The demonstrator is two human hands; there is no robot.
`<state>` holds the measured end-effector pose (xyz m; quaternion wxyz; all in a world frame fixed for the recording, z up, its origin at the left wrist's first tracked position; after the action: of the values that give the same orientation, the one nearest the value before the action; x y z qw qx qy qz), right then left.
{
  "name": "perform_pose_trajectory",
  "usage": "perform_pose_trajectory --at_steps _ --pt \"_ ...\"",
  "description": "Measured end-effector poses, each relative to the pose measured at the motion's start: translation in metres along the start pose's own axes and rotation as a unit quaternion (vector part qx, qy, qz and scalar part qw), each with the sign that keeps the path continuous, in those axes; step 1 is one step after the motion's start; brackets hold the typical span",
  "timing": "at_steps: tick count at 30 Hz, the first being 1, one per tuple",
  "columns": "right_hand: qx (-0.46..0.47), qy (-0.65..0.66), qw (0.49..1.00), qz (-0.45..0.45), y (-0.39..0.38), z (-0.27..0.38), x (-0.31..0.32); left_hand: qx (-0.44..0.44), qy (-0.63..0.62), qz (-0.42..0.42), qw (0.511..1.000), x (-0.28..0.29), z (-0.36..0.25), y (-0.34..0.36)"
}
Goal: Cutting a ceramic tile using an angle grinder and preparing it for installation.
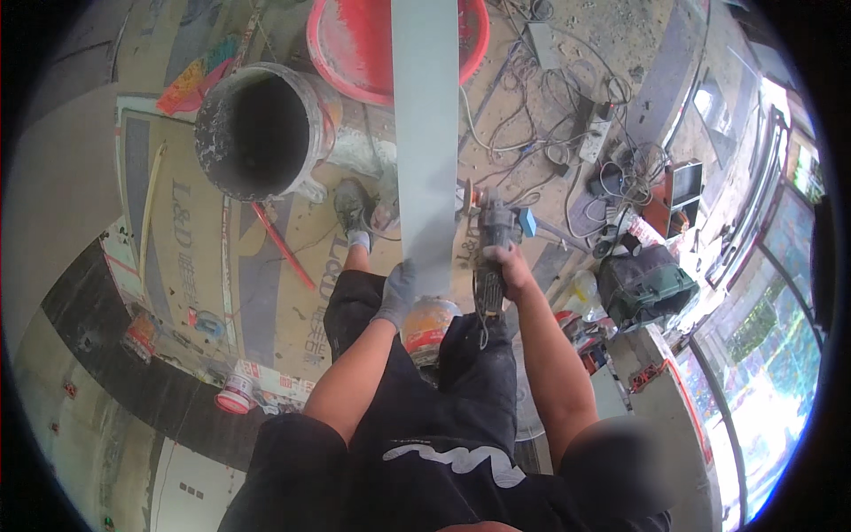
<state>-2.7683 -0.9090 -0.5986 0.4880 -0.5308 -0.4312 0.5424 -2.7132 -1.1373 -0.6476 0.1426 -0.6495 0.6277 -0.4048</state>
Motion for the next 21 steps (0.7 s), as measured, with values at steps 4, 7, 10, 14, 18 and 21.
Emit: perform_pose_trajectory --at_steps 4,7,10,14,18,21 --pt "-0.023 -0.037 0.998 -0.036 -0.002 -0.039 0.012 -0.012 -0.006 -0.022 1.000 0.006 -0.006 0.010" --pt "-0.004 -0.049 0.999 -0.023 0.006 -0.025 0.011 -0.009 0.008 -0.022 1.000 0.009 -0.004 0.015" --pt "-0.001 -0.030 1.000 0.001 0.017 0.006 0.003 0.019 -0.007 0.000 1.000 0.005 0.003 0.018" --pt "0.050 -0.028 0.998 0.028 0.021 0.045 -0.008 0.036 -0.056 0.018 0.998 -0.003 0.010 0.019" --pt "-0.030 -0.011 0.999 -0.036 0.013 0.026 -0.003 0.016 -0.031 0.010 0.999 0.001 0.007 0.022" --pt "-0.064 -0.045 0.996 -0.033 0.006 -0.005 -0.012 0.021 0.006 0.014 1.000 0.015 0.004 0.023"
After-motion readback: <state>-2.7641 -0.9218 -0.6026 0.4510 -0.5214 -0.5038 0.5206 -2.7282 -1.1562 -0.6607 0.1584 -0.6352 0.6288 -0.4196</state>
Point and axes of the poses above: each hand's wrist, its own y-axis towards the middle knuckle, its own x-axis out of the back of the hand, z = x × y, the point moved 7 cm from there along y, towards the middle knuckle, and after that the axes turned 11 degrees about -x, right-handed, at the moved point
